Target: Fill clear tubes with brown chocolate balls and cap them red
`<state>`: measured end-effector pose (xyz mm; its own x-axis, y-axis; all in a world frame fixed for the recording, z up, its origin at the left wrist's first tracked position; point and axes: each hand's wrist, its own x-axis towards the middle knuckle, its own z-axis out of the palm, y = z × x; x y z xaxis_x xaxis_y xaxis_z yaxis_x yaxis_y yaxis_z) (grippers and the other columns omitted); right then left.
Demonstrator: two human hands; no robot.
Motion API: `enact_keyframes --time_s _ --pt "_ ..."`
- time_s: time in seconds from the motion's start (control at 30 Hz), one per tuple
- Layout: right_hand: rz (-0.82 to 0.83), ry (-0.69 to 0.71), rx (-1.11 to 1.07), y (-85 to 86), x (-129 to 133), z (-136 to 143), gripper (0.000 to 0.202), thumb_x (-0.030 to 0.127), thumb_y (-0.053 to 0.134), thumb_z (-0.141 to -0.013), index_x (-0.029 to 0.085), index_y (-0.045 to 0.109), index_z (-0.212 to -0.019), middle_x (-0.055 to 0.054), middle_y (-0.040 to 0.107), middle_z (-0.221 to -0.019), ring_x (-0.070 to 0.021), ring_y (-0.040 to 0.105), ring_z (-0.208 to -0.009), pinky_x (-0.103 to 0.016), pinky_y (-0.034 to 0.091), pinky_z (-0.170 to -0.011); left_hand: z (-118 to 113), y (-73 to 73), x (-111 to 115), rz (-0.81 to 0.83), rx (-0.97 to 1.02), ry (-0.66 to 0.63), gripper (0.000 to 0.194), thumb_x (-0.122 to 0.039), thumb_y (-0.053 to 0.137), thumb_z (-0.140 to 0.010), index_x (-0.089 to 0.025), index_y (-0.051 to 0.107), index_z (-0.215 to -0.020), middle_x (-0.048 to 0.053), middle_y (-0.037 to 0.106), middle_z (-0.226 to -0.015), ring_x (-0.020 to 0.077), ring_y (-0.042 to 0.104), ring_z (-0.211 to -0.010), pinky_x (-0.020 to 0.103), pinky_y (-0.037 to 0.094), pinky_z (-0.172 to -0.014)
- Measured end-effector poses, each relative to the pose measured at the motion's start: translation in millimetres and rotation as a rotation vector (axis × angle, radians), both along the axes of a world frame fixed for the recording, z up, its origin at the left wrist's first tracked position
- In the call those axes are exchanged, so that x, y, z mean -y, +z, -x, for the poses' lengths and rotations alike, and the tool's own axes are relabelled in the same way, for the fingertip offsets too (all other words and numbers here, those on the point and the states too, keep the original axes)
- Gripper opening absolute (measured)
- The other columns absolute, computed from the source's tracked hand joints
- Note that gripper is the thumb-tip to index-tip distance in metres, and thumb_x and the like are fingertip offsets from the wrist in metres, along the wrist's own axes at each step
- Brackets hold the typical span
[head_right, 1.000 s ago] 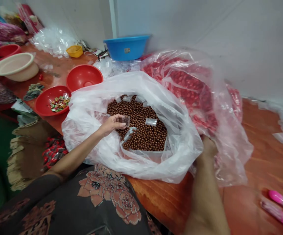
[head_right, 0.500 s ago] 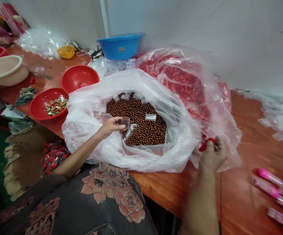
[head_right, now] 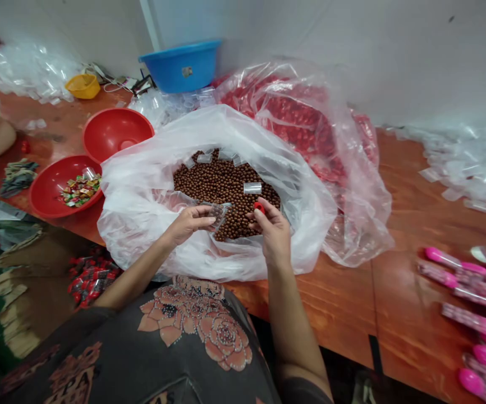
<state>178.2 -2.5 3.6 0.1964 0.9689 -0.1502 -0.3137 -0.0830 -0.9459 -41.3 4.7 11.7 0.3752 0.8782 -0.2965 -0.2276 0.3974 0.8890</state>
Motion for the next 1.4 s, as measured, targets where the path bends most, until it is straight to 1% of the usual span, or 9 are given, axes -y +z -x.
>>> enact_keyframes --time_s 0.2,0.4,0.53,0.6,0.7,0.87,1.1,1.27,1.4 --pt "0.011 0.176 0.007 -7.6 -13.5 30.3 0.045 0.043 0.074 -0.074 0.025 0.066 -0.114 0.001 0.065 -0.090 -0.0044 0.051 -0.058 -0.016 0.041 -0.044 7.0 -10.6 6.3 -0.019 0.015 0.049 0.043 -0.026 0.078 -0.070 -0.012 0.069 -0.110 0.010 0.070 -0.107 0.0156 0.065 -0.086 0.031 0.054 -0.079" --pt "-0.163 0.232 0.263 -6.5 -9.3 37.6 0.037 0.047 0.053 -0.092 0.027 0.061 -0.122 -0.002 0.069 -0.097 -0.0084 0.053 -0.062 -0.022 0.046 -0.053 1.1 -15.3 5.7 0.027 0.019 0.071 0.044 -0.021 0.079 -0.067 -0.011 0.069 -0.109 0.010 0.069 -0.106 0.0151 0.065 -0.086 0.032 0.053 -0.082" --pt "-0.312 0.299 0.528 -5.1 -7.8 35.3 0.034 0.043 0.049 -0.095 0.029 0.061 -0.124 -0.003 0.068 -0.115 -0.0134 0.063 -0.083 -0.030 0.054 -0.074 -2.3 -18.2 4.3 0.060 0.041 0.072 0.043 -0.021 0.079 -0.067 -0.011 0.069 -0.108 0.010 0.069 -0.106 0.0151 0.065 -0.085 0.033 0.053 -0.082" --pt "-0.378 0.310 0.631 -5.7 -8.2 33.0 0.034 0.041 0.046 -0.097 0.029 0.060 -0.125 -0.003 0.065 -0.122 -0.0167 0.064 -0.100 -0.035 0.054 -0.086 -2.6 -20.4 3.9 0.067 0.044 0.075 0.043 -0.021 0.080 -0.067 -0.011 0.070 -0.107 0.010 0.069 -0.105 0.0149 0.065 -0.084 0.033 0.053 -0.081" --pt "-0.450 0.302 0.755 -6.7 -10.6 27.7 0.036 0.038 0.041 -0.099 0.028 0.057 -0.129 -0.004 0.064 -0.125 -0.0184 0.062 -0.109 -0.038 0.051 -0.095 -2.2 -23.3 3.9 0.081 0.037 0.060 0.043 -0.022 0.081 -0.067 -0.010 0.069 -0.107 0.010 0.069 -0.102 0.0143 0.065 -0.081 0.034 0.054 -0.082" --pt "-0.449 0.145 1.003 -5.6 -12.0 19.5 0.036 0.039 0.044 -0.098 0.025 0.060 -0.127 -0.007 0.067 -0.119 -0.0211 0.062 -0.105 -0.042 0.049 -0.094 -2.3 -24.1 4.5 0.069 0.007 0.074 0.046 -0.024 0.080 -0.068 -0.010 0.068 -0.110 0.011 0.070 -0.102 0.0147 0.065 -0.082 0.035 0.053 -0.082" --pt "-0.415 0.296 0.868 -5.5 -2.0 26.0 0.030 0.039 0.049 -0.097 0.030 0.064 -0.121 -0.003 0.070 -0.111 -0.0183 0.064 -0.095 -0.038 0.052 -0.086 -7.5 -18.2 6.4 -0.059 -0.075 0.065 0.046 -0.031 0.077 -0.071 -0.013 0.069 -0.112 0.010 0.070 -0.107 0.0155 0.065 -0.087 0.032 0.053 -0.082" --pt "-0.482 0.347 0.921 -5.4 -0.4 24.9 0.031 0.037 0.046 -0.098 0.031 0.062 -0.124 -0.003 0.070 -0.114 -0.0193 0.065 -0.097 -0.041 0.052 -0.087 -7.0 -17.7 8.5 -0.135 -0.154 0.077 0.042 -0.031 0.076 -0.072 -0.014 0.071 -0.110 0.010 0.071 -0.109 0.0181 0.065 -0.092 0.034 0.053 -0.086" --pt "-0.645 0.386 1.073 -9.9 -0.5 25.1 0.056 0.048 0.059 -0.089 0.022 0.048 -0.137 -0.012 0.063 -0.124 -0.0261 0.060 -0.111 -0.047 0.049 -0.095 -9.3 -13.2 11.4 -0.161 -0.113 0.106 0.040 -0.029 0.077 -0.071 -0.014 0.071 -0.108 0.009 0.071 -0.107 0.0180 0.064 -0.095 0.033 0.050 -0.090"
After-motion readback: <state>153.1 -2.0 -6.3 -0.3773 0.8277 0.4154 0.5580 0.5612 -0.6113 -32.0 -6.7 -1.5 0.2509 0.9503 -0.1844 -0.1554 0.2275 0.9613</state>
